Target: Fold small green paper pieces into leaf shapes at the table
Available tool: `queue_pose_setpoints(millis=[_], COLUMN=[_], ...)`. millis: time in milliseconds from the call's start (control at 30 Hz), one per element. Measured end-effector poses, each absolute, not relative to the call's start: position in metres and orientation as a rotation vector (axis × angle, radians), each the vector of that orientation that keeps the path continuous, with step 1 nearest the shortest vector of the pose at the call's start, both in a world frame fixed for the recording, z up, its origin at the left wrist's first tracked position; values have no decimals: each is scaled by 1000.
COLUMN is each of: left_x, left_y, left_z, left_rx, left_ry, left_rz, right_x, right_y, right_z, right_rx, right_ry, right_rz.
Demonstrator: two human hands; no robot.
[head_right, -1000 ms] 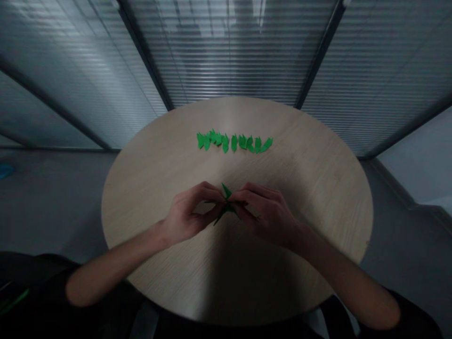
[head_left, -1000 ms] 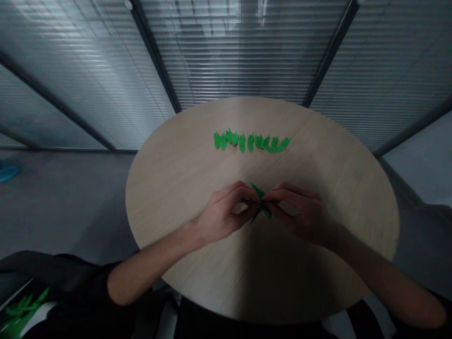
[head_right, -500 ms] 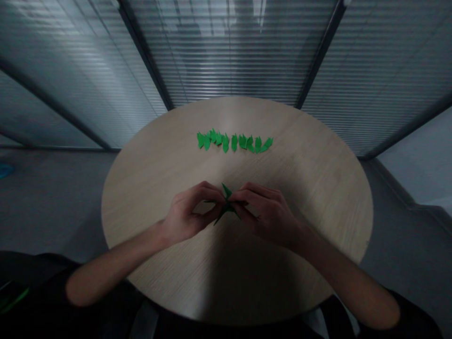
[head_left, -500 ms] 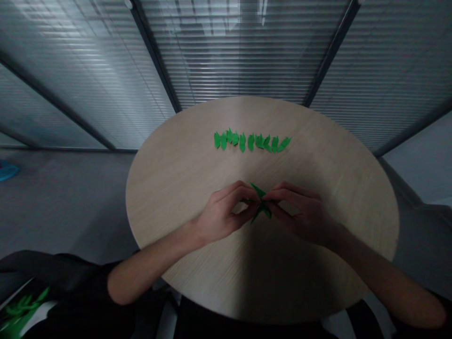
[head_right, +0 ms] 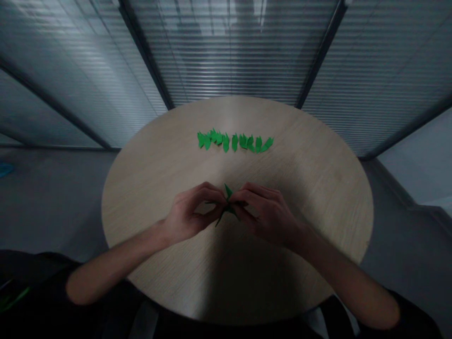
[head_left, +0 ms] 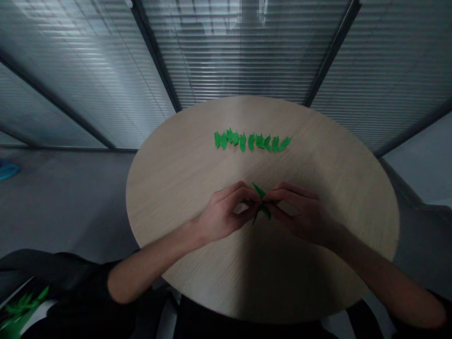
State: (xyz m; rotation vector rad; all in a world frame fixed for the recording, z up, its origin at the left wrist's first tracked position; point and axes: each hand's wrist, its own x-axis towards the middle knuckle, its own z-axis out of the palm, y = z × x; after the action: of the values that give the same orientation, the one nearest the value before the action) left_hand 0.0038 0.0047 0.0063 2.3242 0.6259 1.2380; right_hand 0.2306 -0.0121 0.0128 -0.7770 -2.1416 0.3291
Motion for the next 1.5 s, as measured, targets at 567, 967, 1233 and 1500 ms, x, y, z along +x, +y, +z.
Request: queue_pose_setpoints(millis=[567, 967, 1233, 1500], left_x=[1, 1, 2, 4], left_y=[3, 4, 3, 2], left_z=[9, 3, 2, 1], left_rx=[2227, 2203, 2205, 2182], left_ry=[657, 723, 784, 818], left_rz=[1181, 1158, 1180, 1204], right_x=[232, 233, 233, 233], right_y=[-11, -10, -10, -9], right_z=[17, 17, 19, 19], right_rx=[-867, -892, -911, -945], right_ry=[-2086, -2072, -2121, -2185], right_rz=[442, 427, 426, 399])
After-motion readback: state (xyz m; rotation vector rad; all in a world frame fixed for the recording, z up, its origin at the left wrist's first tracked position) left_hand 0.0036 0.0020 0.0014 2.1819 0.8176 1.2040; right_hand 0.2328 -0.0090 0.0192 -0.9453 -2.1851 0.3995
